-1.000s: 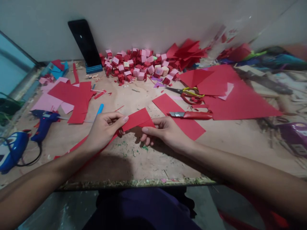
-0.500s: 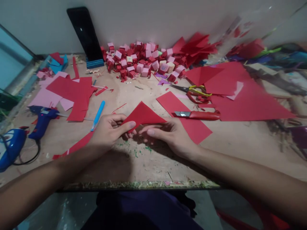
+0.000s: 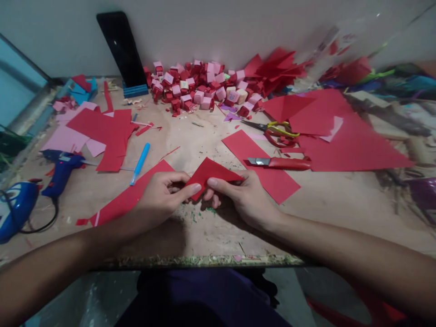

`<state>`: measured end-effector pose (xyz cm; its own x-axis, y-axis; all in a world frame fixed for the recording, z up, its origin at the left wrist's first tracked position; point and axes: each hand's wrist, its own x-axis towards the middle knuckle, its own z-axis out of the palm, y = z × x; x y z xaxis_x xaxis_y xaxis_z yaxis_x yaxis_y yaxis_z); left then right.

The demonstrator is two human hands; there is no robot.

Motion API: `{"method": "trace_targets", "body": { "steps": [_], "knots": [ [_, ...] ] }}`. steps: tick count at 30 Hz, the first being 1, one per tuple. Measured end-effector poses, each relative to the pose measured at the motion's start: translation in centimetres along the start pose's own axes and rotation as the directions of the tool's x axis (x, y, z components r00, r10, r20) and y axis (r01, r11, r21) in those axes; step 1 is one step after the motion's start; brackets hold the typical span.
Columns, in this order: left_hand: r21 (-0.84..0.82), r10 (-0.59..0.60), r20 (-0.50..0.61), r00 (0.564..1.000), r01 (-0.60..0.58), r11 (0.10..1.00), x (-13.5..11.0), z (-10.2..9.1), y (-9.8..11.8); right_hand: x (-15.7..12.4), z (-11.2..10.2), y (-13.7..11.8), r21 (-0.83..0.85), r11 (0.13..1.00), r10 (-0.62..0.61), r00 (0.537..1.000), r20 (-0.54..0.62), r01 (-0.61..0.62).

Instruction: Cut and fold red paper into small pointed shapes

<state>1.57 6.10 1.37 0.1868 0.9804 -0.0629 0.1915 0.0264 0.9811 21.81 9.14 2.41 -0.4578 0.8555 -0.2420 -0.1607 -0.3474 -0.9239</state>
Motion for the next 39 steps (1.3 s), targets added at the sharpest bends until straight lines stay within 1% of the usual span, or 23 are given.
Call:
{"method": "trace_targets", "body": {
  "steps": [3,9,15,17,20,23,24,25,27,29,32,35,39],
  "knots": [
    [0.049,-0.006,-0.064,0.998,0.009,0.999,0.0,-0.1,0.2,0.2,-0.5,0.3,-0.001,1.000,-0.020,1.000,-0.003,0.020],
    [0.041,-0.016,-0.145,0.989,0.022,0.999,0.2,-0.4,0.8,0.6,-1.6,0.1,-0.003,0.998,-0.064,0.998,-0.013,0.064],
    [0.026,-0.061,-0.163,0.985,0.066,0.997,0.2,-0.6,0.8,0.7,-2.2,-0.4,-0.035,0.999,-0.028,0.999,0.040,0.029],
    [0.022,-0.060,-0.165,0.984,0.064,0.998,0.3,-0.8,0.7,0.6,-2.4,-0.7,-0.097,0.995,-0.019,0.998,0.060,0.024],
    [0.006,-0.067,-0.149,0.987,0.069,0.998,0.5,-1.2,0.6,0.4,-2.8,-1.6,-0.270,0.962,0.002,0.994,0.108,0.027],
    [-0.004,-0.074,-0.159,0.984,0.074,0.997,0.8,-1.7,0.9,0.2,-3.2,-2.7,-0.461,0.887,0.143,0.967,0.211,-0.031],
    [-0.001,-0.073,-0.164,0.984,0.074,0.997,0.8,-1.8,1.0,0.2,-3.4,-2.9,-0.509,0.860,0.191,0.953,0.237,-0.045],
    [0.000,-0.073,-0.160,0.984,0.074,0.997,0.9,-1.8,1.1,0.2,-3.5,-3.1,-0.539,0.841,0.212,0.945,0.247,-0.048],
    [0.005,-0.081,-0.121,0.989,0.082,0.997,0.9,-1.7,1.1,0.4,-3.6,-3.1,-0.536,0.844,0.169,0.959,0.226,-0.023],
    [0.014,-0.094,-0.056,0.994,0.095,0.995,0.8,-1.5,1.0,0.6,-3.6,-2.8,-0.479,0.878,0.096,0.981,0.170,-0.003],
    [0.055,-0.112,0.013,0.994,0.111,0.992,0.6,-1.0,0.7,0.9,-3.4,-2.0,-0.417,0.908,0.029,0.993,0.113,0.021],
    [0.116,-0.099,0.026,0.995,0.095,0.989,0.5,-1.0,0.5,0.9,-3.2,-1.4,-0.414,0.910,-0.004,0.998,0.067,0.032],
    [0.168,-0.046,0.016,0.999,0.043,0.985,0.7,-1.3,0.7,0.9,-3.2,-1.2,-0.417,0.909,0.024,0.998,0.058,0.002]
  ]
}}
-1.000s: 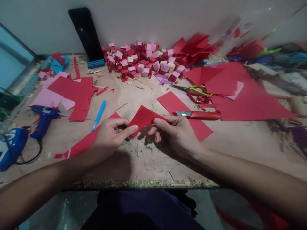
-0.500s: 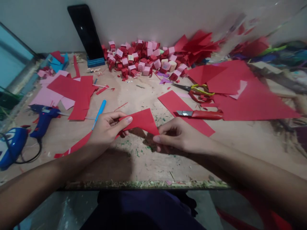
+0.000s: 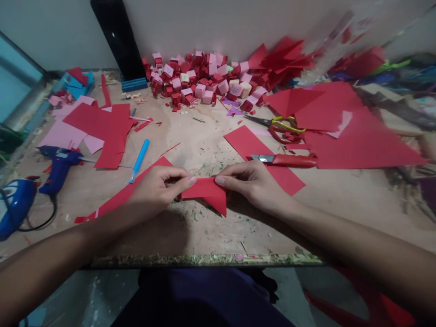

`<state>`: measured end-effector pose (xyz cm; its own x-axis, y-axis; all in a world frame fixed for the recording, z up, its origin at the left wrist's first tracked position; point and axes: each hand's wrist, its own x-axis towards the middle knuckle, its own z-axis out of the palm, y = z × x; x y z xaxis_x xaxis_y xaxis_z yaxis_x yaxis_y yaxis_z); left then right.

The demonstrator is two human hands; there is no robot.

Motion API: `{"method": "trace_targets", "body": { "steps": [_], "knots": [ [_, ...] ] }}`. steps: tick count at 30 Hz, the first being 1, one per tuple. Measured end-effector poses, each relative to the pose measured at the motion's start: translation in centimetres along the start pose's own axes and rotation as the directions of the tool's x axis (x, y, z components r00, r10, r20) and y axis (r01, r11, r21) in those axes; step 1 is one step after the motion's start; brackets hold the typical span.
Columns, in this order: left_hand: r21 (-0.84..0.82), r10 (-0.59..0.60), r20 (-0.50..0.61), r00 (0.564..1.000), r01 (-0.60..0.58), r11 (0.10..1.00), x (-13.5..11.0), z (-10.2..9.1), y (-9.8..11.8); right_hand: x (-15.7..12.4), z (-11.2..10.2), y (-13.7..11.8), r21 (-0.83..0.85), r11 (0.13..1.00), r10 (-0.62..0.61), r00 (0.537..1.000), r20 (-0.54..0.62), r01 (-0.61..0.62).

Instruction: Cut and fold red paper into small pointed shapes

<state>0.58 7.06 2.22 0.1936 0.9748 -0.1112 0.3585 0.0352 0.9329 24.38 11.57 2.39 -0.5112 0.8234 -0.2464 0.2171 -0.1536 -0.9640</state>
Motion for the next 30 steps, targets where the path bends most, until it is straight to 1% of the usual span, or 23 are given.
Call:
{"method": "trace_targets", "body": {
  "steps": [4,8,10,11,13,15,17,18,20,23,24,25,26,27,28,29,30],
  "knots": [
    [0.060,0.036,-0.040,0.999,-0.033,0.998,0.2,-0.1,0.0,-0.1,0.1,-0.1,-0.005,1.000,0.006,1.000,-0.011,-0.006],
    [0.142,0.062,-0.031,0.998,-0.057,0.988,0.1,0.1,-0.3,-0.1,0.4,-0.2,-0.030,1.000,-0.001,1.000,0.005,0.002],
    [0.225,0.115,-0.039,0.993,-0.104,0.969,-0.1,0.1,-0.5,-0.1,0.4,-0.1,-0.033,0.999,0.009,1.000,0.007,-0.009],
    [0.279,0.168,-0.038,0.985,-0.151,0.949,-0.2,0.0,-0.6,0.0,0.4,0.0,-0.034,0.999,0.010,1.000,0.006,-0.010],
    [0.403,0.311,0.014,0.950,-0.290,0.868,-0.3,-0.1,-0.7,0.1,0.2,0.0,-0.042,0.999,0.005,1.000,0.009,-0.004],
    [0.520,0.440,0.127,0.889,-0.437,0.734,-0.2,-0.2,-1.0,0.2,0.0,0.0,-0.062,0.998,-0.003,1.000,0.023,0.005],
    [0.589,0.500,0.219,0.838,-0.522,0.617,-0.1,-0.2,-1.3,0.3,-0.2,-0.1,-0.088,0.996,-0.004,0.999,0.041,0.008],
    [0.604,0.516,0.236,0.823,-0.540,0.586,-0.1,-0.2,-1.4,0.3,-0.2,-0.1,-0.106,0.994,-0.007,0.999,0.049,0.012],
    [0.604,0.551,0.229,0.803,-0.561,0.566,0.1,-0.1,-1.6,0.3,-0.2,-0.1,-0.161,0.986,-0.039,0.998,0.056,0.048],
    [0.612,0.601,0.196,0.775,-0.576,0.542,0.2,-0.2,-1.7,0.0,0.0,0.0,-0.294,0.943,-0.162,0.987,0.005,0.156],
    [0.627,0.603,0.189,0.775,-0.568,0.534,0.2,-0.3,-1.7,-0.2,0.1,0.0,-0.349,0.915,-0.227,0.973,-0.032,0.202],
    [0.643,0.595,0.181,0.783,-0.552,0.531,0.2,-0.4,-1.7,-0.5,0.1,-0.1,-0.403,0.879,-0.308,0.948,-0.075,0.254],
    [0.656,0.581,0.172,0.796,-0.532,0.535,0.2,-0.4,-1.7,-0.8,0.0,-0.1,-0.454,0.835,-0.399,0.910,-0.109,0.312],
    [0.664,0.566,0.161,0.809,-0.513,0.544,0.2,-0.5,-1.7,-1.1,0.0,-0.1,-0.495,0.784,-0.488,0.865,-0.117,0.375],
    [0.667,0.556,0.149,0.818,-0.498,0.554,0.2,-0.5,-1.7,-1.3,-0.1,-0.1,-0.522,0.729,-0.565,0.820,-0.091,0.443],
    [0.666,0.549,0.140,0.824,-0.489,0.564,0.2,-0.5,-1.7,-1.5,-0.2,0.0,-0.532,0.674,-0.619,0.785,-0.029,0.512],
    [0.663,0.547,0.129,0.827,-0.482,0.572,0.2,-0.5,-1.8,-1.6,-0.3,0.2,-0.530,0.625,-0.645,0.761,0.064,0.574]
  ]
}}
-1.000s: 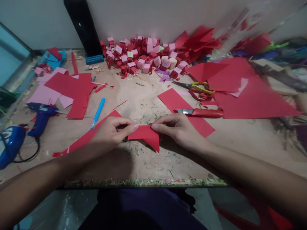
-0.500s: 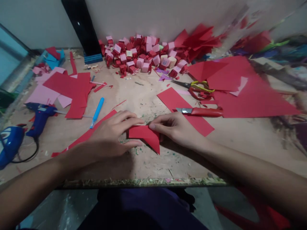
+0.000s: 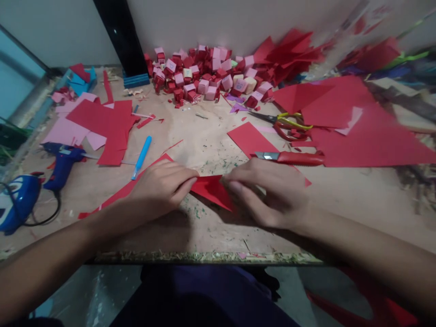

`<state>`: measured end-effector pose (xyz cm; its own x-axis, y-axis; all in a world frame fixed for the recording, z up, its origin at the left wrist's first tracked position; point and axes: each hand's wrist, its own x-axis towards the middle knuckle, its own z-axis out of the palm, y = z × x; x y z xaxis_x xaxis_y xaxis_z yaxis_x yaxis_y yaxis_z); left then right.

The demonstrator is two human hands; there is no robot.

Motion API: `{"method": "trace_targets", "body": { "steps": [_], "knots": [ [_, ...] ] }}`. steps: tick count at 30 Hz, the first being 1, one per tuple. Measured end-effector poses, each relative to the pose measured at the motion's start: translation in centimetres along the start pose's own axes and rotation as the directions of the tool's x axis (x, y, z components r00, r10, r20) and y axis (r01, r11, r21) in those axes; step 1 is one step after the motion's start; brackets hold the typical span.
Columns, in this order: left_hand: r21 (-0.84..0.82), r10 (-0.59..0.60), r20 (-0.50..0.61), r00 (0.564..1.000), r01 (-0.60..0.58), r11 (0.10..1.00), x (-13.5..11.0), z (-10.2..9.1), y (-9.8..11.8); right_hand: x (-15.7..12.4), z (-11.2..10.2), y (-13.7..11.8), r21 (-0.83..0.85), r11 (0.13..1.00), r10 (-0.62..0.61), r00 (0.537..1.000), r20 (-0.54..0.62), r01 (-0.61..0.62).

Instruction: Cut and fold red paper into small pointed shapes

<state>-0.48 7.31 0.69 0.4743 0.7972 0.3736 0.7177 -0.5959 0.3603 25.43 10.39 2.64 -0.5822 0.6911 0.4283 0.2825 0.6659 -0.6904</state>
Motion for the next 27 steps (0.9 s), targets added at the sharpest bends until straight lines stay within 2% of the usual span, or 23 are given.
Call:
{"method": "trace_targets", "body": {
  "steps": [2,4,6,9,11,13,16,19,21,23,25,27],
  "knots": [
    [-0.010,-0.017,-0.011,1.000,0.017,1.000,-0.1,0.1,0.0,-0.2,0.2,0.4,0.013,0.990,-0.139,0.973,0.186,0.139],
    [-0.013,-0.038,-0.015,0.999,0.038,0.999,-0.2,0.3,-0.1,-0.3,0.6,0.9,0.015,0.968,-0.240,0.908,0.344,0.251],
    [-0.003,-0.046,-0.027,0.999,0.046,0.999,-0.2,0.4,-0.2,-0.4,0.9,1.3,0.004,0.950,-0.286,0.869,0.404,0.311],
    [0.089,-0.008,-0.066,0.998,0.013,0.996,-0.3,0.2,-0.1,-0.5,1.1,1.7,-0.012,0.945,-0.296,0.872,0.390,0.326],
    [0.174,0.061,-0.054,0.997,-0.051,0.983,-0.4,-0.2,0.3,-0.5,1.0,1.8,-0.004,0.944,-0.302,0.872,0.385,0.329],
    [0.211,0.145,0.051,0.988,-0.153,0.966,-0.5,-0.9,1.1,-0.5,0.9,1.8,0.008,0.943,-0.311,0.872,0.379,0.333],
    [0.228,0.265,0.217,0.940,-0.312,0.922,-0.7,-1.7,2.6,-0.3,0.6,1.7,0.021,0.946,-0.310,0.881,0.358,0.324],
    [0.320,0.303,0.245,0.921,-0.372,0.871,-1.1,-1.8,3.8,0.2,-0.3,0.8,0.043,0.953,-0.292,0.880,0.375,0.298],
    [0.343,0.278,0.236,0.931,-0.347,0.873,-1.5,-1.5,4.3,0.6,-1.6,-0.1,0.048,0.959,-0.276,0.876,0.395,0.280],
    [0.332,0.246,0.236,0.940,-0.315,0.889,-2.1,-1.1,4.5,0.7,-3.6,-0.8,-0.018,0.969,-0.217,0.887,0.408,0.245],
    [0.322,0.215,0.261,0.941,-0.295,0.900,-2.8,-0.7,4.5,0.3,-6.0,-0.6,-0.209,0.966,-0.061,0.920,0.387,0.152],
    [0.309,0.194,0.285,0.939,-0.281,0.908,-3.3,-0.5,4.4,-0.6,-8.5,0.8,-0.408,0.904,0.001,0.952,0.305,0.130]
  ]
}}
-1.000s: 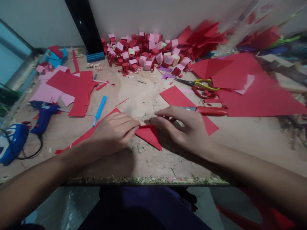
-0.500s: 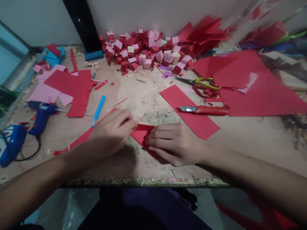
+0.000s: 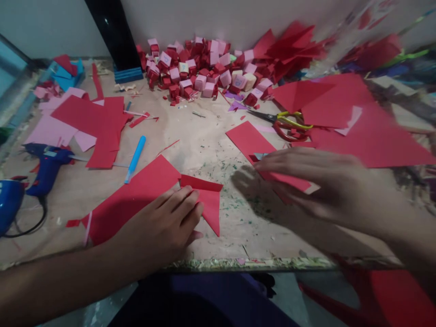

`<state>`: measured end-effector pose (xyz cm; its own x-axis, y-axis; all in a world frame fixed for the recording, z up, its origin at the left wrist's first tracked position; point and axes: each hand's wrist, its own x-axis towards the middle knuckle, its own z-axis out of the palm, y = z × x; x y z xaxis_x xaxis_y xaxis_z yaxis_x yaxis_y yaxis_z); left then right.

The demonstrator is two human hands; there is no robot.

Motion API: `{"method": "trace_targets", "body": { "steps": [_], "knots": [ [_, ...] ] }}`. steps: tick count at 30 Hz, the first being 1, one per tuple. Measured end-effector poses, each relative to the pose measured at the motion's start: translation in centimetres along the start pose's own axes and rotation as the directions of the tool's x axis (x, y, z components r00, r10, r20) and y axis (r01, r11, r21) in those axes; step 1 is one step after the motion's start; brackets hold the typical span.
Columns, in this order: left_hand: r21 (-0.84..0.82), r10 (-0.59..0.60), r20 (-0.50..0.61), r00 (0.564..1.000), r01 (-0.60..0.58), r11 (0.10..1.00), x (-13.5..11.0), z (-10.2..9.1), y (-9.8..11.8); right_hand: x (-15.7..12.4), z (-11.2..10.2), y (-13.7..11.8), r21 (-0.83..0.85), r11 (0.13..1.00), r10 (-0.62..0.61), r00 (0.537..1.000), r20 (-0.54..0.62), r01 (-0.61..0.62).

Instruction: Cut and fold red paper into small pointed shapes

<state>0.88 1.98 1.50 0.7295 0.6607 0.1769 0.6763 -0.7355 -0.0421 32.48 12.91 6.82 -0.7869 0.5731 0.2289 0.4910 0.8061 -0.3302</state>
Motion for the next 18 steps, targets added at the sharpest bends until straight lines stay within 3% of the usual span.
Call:
{"method": "trace_targets", "body": {
  "steps": [3,6,8,13,15,18],
  "knots": [
    [-0.029,-0.024,0.031,0.999,0.025,0.999,-0.5,0.3,0.0,-2.6,-0.6,4.1,-0.286,0.937,0.194,0.980,-0.046,-0.199],
    [-0.034,-0.019,0.023,1.000,0.019,0.999,-0.7,0.6,0.0,-4.1,-0.1,6.9,-0.270,0.911,0.325,0.946,0.006,-0.311],
    [-0.035,-0.013,-0.004,1.000,0.013,0.999,-0.8,0.7,0.0,-4.2,0.3,7.3,-0.222,0.903,0.373,0.928,-0.018,-0.367],
    [-0.057,-0.018,-0.009,1.000,0.017,0.998,-1.4,0.9,0.1,-3.7,0.5,4.7,-0.161,0.851,0.461,0.858,-0.226,-0.500],
    [-0.072,-0.002,0.002,1.000,0.002,0.997,-1.7,0.9,0.1,-3.6,0.4,2.7,-0.091,0.893,0.417,0.887,-0.199,-0.440],
    [-0.081,0.014,0.009,1.000,-0.013,0.997,-2.0,0.9,0.0,-3.2,0.8,-0.2,0.059,0.955,0.289,0.956,0.043,-0.291]
  ]
}}
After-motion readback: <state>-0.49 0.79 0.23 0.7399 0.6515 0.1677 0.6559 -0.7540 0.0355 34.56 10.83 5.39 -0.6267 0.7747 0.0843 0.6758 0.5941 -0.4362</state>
